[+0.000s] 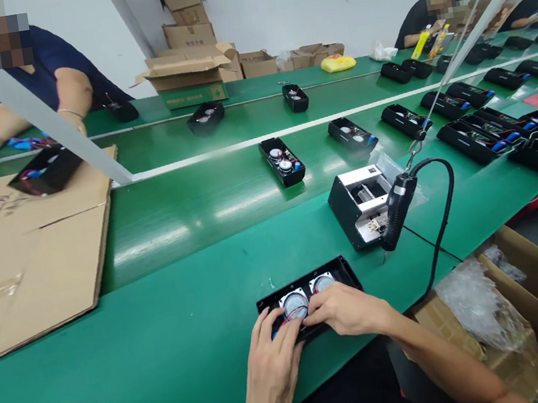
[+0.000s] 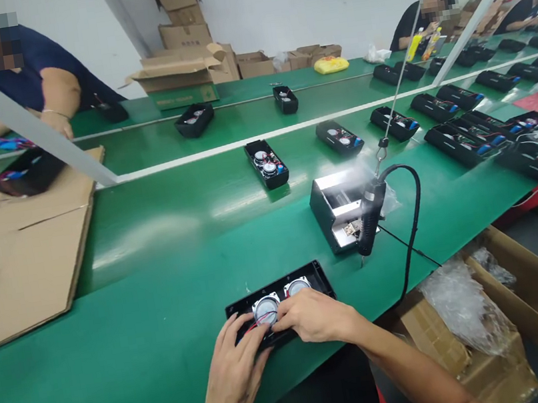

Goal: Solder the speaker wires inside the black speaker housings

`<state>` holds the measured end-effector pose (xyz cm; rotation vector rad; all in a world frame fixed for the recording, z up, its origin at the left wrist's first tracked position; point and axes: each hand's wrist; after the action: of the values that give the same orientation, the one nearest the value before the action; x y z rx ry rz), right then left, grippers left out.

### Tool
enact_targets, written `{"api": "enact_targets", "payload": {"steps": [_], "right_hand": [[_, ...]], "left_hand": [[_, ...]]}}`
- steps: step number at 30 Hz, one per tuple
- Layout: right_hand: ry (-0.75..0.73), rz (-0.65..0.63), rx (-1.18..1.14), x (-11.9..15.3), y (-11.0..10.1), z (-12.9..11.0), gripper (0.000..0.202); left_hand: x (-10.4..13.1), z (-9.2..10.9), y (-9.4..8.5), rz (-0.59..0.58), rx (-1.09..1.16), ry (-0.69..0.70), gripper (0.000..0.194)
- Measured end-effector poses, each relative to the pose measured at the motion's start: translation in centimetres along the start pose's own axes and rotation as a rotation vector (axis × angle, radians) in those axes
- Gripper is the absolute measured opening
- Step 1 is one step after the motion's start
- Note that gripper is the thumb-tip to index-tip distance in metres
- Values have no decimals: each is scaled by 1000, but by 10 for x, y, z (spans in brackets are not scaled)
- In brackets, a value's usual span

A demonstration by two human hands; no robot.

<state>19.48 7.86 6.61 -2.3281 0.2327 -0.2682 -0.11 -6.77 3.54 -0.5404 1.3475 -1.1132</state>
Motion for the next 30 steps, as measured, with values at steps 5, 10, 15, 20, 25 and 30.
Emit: {"api": "enact_targets", "payload": {"steps": [5, 10, 15, 20, 25, 30], "right_hand": [[3, 54, 62, 6, 0, -11, 30], [-16, 107, 234, 12, 17, -17, 25], [-21, 129, 347, 8, 27, -17, 20], [103, 41, 329, -19, -16, -22, 20], [196, -81, 156, -49, -61, -18, 35], [206, -96, 101, -53, -61, -13, 31]], "left_hand": [[-1, 1, 1, -10, 8, 5, 26], [3, 3, 7, 8, -38, 35, 31], [0, -10, 10, 6, -2, 104, 27], [-46, -40, -3, -377, 321, -264, 41], [-93, -64, -15, -564, 481, -391, 48], [-99, -67, -16, -654, 595, -436, 48]]}}
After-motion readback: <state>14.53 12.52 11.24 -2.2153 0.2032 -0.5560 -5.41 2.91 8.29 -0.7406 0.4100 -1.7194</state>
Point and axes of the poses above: each hand's wrist, its own x-axis away from the middle knuckle, its own y-axis out of the palm, z = x × y, and after that the axes turned 5 degrees about -x, right-handed
